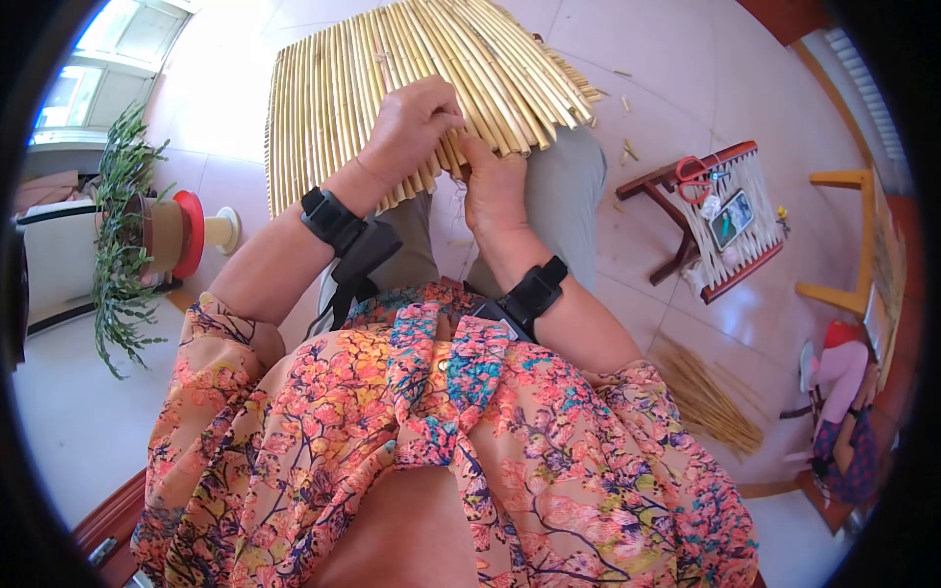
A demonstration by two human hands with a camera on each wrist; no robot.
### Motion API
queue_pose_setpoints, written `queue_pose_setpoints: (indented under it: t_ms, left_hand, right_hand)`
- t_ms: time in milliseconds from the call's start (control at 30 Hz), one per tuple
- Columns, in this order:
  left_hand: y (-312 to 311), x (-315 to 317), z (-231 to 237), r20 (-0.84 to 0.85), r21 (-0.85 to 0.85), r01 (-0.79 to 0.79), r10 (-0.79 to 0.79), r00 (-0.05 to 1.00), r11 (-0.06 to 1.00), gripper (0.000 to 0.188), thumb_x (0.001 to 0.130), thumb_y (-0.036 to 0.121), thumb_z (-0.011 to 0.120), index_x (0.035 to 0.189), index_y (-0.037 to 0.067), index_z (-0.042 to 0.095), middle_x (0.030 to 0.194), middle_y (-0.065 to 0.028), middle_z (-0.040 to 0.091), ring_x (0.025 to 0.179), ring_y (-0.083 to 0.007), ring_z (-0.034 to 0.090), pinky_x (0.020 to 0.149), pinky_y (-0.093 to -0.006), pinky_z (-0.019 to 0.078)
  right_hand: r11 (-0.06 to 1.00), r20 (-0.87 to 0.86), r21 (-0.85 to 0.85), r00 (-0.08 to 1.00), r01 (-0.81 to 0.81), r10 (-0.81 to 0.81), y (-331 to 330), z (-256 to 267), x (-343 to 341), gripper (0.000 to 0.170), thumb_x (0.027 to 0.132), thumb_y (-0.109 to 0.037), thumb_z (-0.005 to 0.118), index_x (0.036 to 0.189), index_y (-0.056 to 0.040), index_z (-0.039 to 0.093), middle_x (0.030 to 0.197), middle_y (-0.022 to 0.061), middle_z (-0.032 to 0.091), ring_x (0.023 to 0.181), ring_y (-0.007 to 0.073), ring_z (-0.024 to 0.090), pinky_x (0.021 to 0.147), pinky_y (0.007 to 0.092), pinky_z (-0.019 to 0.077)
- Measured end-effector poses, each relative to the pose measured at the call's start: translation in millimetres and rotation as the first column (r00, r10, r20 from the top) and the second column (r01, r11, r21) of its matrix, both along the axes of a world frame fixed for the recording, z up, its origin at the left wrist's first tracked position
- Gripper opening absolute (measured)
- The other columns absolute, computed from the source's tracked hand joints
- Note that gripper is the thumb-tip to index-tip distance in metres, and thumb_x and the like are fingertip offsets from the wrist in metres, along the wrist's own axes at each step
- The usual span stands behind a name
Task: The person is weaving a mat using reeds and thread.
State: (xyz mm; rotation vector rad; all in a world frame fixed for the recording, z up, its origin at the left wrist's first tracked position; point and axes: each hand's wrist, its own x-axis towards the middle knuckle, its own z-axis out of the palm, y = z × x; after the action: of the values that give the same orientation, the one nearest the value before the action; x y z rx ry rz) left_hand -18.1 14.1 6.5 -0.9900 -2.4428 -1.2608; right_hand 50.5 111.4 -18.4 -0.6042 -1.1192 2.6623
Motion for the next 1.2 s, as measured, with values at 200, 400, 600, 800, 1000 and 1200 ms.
queue_pose_setpoints:
  t_ms: [200,400,600,800,1000,1200]
  left_hand:
    - [-1.3,6.8,3.7,-0.164,-0.076,0.014,-0.026,0.986,0.997,0.01,0.069,0.003,0.062,0.069,0.0,0.052,0.068,-0.012,0.051,0.069,-0.0312,0.053,0.061,-0.0376,0.043]
    - [-3.6,6.5,8.7,-0.074,-0.034,0.0,-0.002,0.997,0.999,0.01,0.068,0.002,0.063,0.069,-0.001,0.053,0.068,-0.0121,0.051,0.068,-0.0305,0.054,0.061,-0.0369,0.0431]
    - [-3.6,8.6,2.4,0.027,0.012,-0.06,0.06,0.998,0.998,0.008,0.071,0.002,0.063,0.071,0.0,0.056,0.068,-0.0101,0.052,0.067,-0.0249,0.055,0.062,-0.0336,0.0439]
    - [-14.5,5.1,4.2,0.332,0.017,0.0,-0.005,0.943,1.0,0.011,0.078,0.002,0.06,0.089,0.0,0.057,0.085,-0.0077,0.059,0.08,-0.0149,0.057,0.068,-0.0278,0.0464]
    - [-33.2,10.6,8.4,0.368,-0.085,0.101,-0.063,0.928,0.991,0.022,0.075,-0.001,0.055,0.096,-0.001,0.049,0.1,-0.0111,0.052,0.095,-0.023,0.057,0.081,-0.0296,0.0486]
    - [-57.7,36.7,27.2,0.157,-0.266,0.251,-0.215,0.964,0.931,0.029,0.074,0.01,0.065,0.094,0.002,0.046,0.094,-0.0116,0.045,0.086,-0.0265,0.054,0.076,-0.0325,0.0461]
  right_hand:
    - [0.998,-0.109,0.029,0.992,-0.054,0.057,5.2,-9.1,3.7,0.024,0.078,-0.001,0.057,0.102,0.0025,0.057,0.087,0.0056,0.06,0.067,0.0105,0.057,0.053,0.0228,0.043]
    - [0.997,-0.024,0.016,0.997,-0.072,0.072,5.9,-3.7,3.1,0.03,0.079,0.004,0.056,0.108,0.0013,0.053,0.101,0.009,0.059,0.09,0.0184,0.06,0.073,0.0298,0.051]
    - [0.988,-0.018,0.014,0.988,-0.156,0.156,14.5,-5.2,3.7,0.032,0.081,-0.001,0.059,0.112,0.0002,0.051,0.104,0.0093,0.057,0.088,0.0179,0.06,0.076,0.0335,0.0498]
    - [0.808,0.129,-0.007,0.8,-0.59,0.585,53.0,3.1,20.7,0.036,0.09,-0.023,0.056,0.116,0.0001,0.047,0.106,0.0139,0.056,0.093,0.0284,0.058,0.082,0.0401,0.0481]
    - [0.476,0.423,0.33,0.578,-0.815,0.698,100.0,69.4,40.6,0.027,0.088,-0.022,0.057,0.1,0.0019,0.057,0.09,0.0129,0.063,0.079,0.0184,0.064,0.069,0.0266,0.0515]
    - [0.414,0.269,0.707,0.759,-0.573,0.592,117.6,102.2,34.9,0.017,0.087,-0.014,0.057,0.096,0.0002,0.061,0.078,0.0057,0.064,0.07,0.0106,0.062,0.064,0.0217,0.048]
